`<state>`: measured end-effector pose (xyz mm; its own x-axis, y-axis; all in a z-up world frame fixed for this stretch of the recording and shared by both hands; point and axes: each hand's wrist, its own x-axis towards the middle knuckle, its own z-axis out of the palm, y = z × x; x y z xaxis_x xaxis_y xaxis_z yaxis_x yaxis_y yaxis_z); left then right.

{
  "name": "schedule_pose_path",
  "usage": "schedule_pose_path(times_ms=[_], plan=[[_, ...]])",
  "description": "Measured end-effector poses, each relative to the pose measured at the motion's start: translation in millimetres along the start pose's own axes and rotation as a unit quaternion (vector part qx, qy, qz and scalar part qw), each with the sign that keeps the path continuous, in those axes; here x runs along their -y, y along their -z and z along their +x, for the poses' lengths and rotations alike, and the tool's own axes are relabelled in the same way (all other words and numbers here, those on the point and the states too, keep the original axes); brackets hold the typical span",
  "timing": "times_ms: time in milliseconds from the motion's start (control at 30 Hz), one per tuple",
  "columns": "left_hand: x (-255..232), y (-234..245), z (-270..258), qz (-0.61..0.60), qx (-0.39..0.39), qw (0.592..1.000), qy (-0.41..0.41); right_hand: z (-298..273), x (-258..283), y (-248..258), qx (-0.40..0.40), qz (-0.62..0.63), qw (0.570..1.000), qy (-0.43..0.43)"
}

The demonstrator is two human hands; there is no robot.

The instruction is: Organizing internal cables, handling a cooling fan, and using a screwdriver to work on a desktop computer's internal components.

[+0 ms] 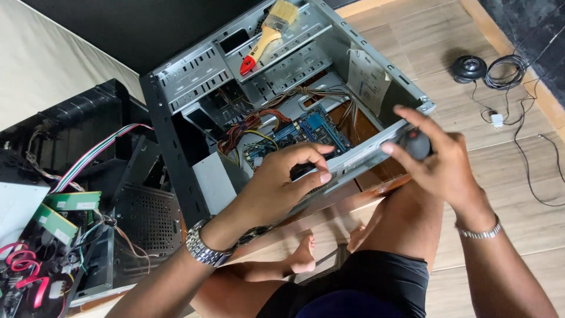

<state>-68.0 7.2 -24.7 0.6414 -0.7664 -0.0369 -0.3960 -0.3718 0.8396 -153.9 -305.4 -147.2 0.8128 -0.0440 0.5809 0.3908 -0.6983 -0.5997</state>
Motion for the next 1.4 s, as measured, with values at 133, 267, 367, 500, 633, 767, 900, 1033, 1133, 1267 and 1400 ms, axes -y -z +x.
schedule_pose_path(times_ms=[133, 267, 367, 500, 633, 767, 900, 1033, 1133, 1267, 1400], plan=[[1, 2, 1, -0.015, -0.003, 1.0, -0.016, 17, -10, 1, -0.056, -0.003, 0.998, 0.007], [7, -1, 12, -0.002, -0.024, 1.0, -0.018, 35, -12, 4, -0.024, 0.005, 0.999, 0.041], [13, -3, 21, 0.033, -0.028, 0.998, -0.033, 33, -9, 2, -0.037, 0.008, 0.998, 0.041], [11, 1, 26, 0.053, -0.008, 0.998, -0.04, 18, 19, 11, -0.108, 0.013, 0.993, 0.033], [8, 2, 23, 0.035, -0.009, 0.998, -0.056, -34, 37, 45, -0.117, -0.044, 0.986, -0.107], [10, -5, 19, 0.047, -0.043, 0.983, -0.171, -75, 31, 62, -0.146, 0.27, 0.924, -0.227], [7, -12, 13, 0.078, -0.093, 0.963, -0.239, -122, 1, 65, -0.179, 0.588, 0.768, -0.178], [12, -14, 12, 0.103, -0.1, 0.965, -0.219, -121, 26, 51, -0.212, 0.48, 0.831, -0.185], [9, -15, 11, 0.093, -0.101, 0.967, -0.213, -120, 38, 44, -0.229, 0.38, 0.871, -0.212], [5, -15, 10, 0.08, -0.108, 0.97, -0.204, -118, 48, 32, -0.27, 0.25, 0.913, -0.178], [5, -14, 11, 0.07, -0.094, 0.973, -0.199, -110, 61, 23, -0.297, 0.146, 0.929, -0.165]])
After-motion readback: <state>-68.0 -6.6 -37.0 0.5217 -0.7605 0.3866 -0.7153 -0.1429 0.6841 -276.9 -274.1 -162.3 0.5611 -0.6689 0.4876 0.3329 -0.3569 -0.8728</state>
